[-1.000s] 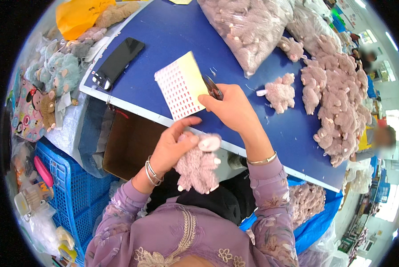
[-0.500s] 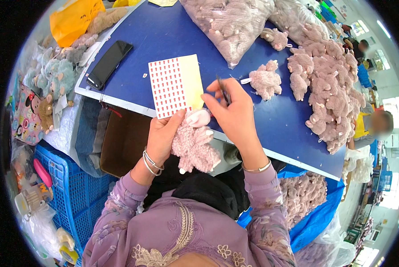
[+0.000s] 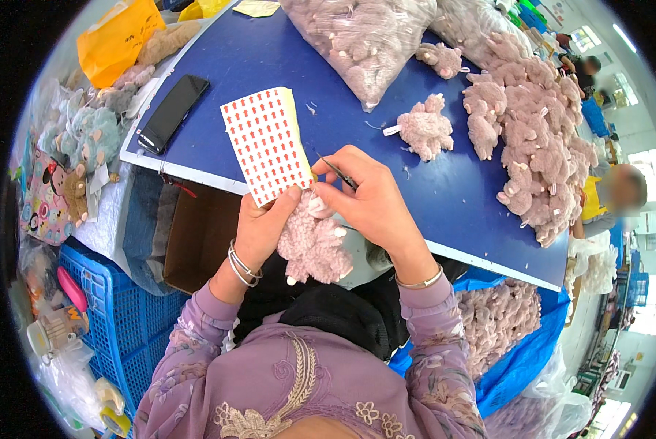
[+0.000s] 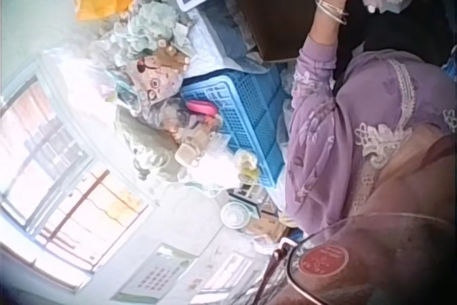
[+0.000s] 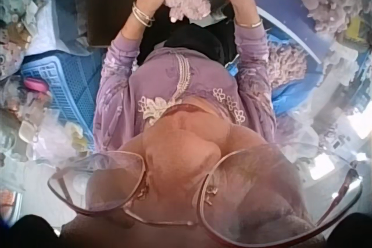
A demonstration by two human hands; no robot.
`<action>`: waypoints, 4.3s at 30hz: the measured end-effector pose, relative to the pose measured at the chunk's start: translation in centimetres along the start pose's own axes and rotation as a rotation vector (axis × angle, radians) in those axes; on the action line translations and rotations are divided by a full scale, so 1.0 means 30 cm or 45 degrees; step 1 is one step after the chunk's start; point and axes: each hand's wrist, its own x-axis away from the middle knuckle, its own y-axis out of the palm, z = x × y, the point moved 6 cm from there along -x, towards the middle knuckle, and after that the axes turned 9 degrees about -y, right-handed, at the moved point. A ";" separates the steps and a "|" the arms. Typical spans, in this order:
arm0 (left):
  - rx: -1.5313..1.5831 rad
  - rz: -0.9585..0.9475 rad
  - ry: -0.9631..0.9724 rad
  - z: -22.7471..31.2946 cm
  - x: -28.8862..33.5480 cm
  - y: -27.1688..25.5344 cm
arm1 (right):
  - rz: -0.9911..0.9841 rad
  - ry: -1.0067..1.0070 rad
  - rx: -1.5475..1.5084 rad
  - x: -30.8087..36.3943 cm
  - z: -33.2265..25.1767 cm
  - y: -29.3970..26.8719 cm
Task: The person trims excess threads and fluff from small pink stuffed toys using scissors. They handle each toy one at a time, snipping loose fibers and then placing the finished items on the table.
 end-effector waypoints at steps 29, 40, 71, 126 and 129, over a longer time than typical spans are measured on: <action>0.034 0.040 -0.022 0.006 0.003 0.000 | 0.139 -0.004 -0.054 0.017 -0.006 0.028; -0.052 0.082 -0.027 -0.011 -0.005 -0.014 | 0.097 -0.049 0.023 0.012 -0.022 0.030; -0.284 -0.065 0.023 0.062 -0.060 0.039 | -0.190 0.174 -0.046 0.071 -0.082 -0.050; -0.090 -0.459 -0.246 -0.008 -0.078 0.230 | 0.100 0.340 -0.444 0.199 0.100 -0.149; -0.071 -0.591 -0.252 -0.001 -0.067 0.248 | 0.235 0.441 -0.634 0.233 0.149 -0.175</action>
